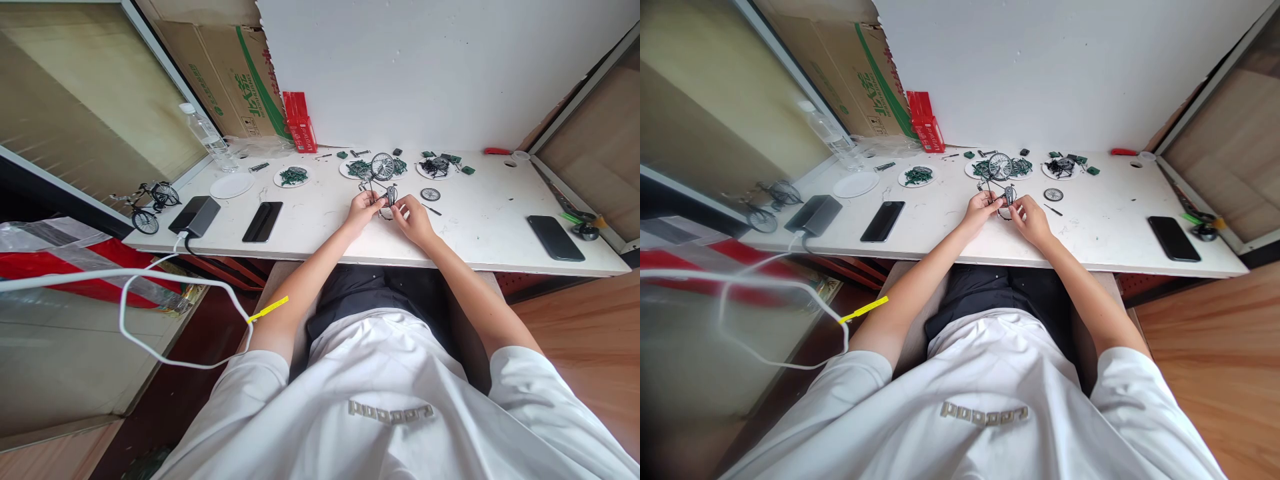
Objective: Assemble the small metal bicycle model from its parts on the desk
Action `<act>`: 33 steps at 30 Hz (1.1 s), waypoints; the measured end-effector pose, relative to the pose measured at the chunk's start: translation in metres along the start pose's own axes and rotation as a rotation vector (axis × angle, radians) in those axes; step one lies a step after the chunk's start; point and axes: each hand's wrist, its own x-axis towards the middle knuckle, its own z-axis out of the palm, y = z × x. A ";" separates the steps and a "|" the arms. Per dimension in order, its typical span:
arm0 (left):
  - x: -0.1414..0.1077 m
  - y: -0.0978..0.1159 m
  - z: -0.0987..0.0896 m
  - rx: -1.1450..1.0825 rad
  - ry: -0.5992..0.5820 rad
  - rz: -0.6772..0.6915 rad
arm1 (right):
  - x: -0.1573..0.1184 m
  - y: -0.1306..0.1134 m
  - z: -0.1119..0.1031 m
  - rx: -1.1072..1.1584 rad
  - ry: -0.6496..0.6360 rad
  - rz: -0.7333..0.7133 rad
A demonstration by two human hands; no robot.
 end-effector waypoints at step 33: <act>-0.002 0.003 0.001 0.008 -0.026 -0.006 | 0.002 0.007 0.001 0.114 0.063 -0.014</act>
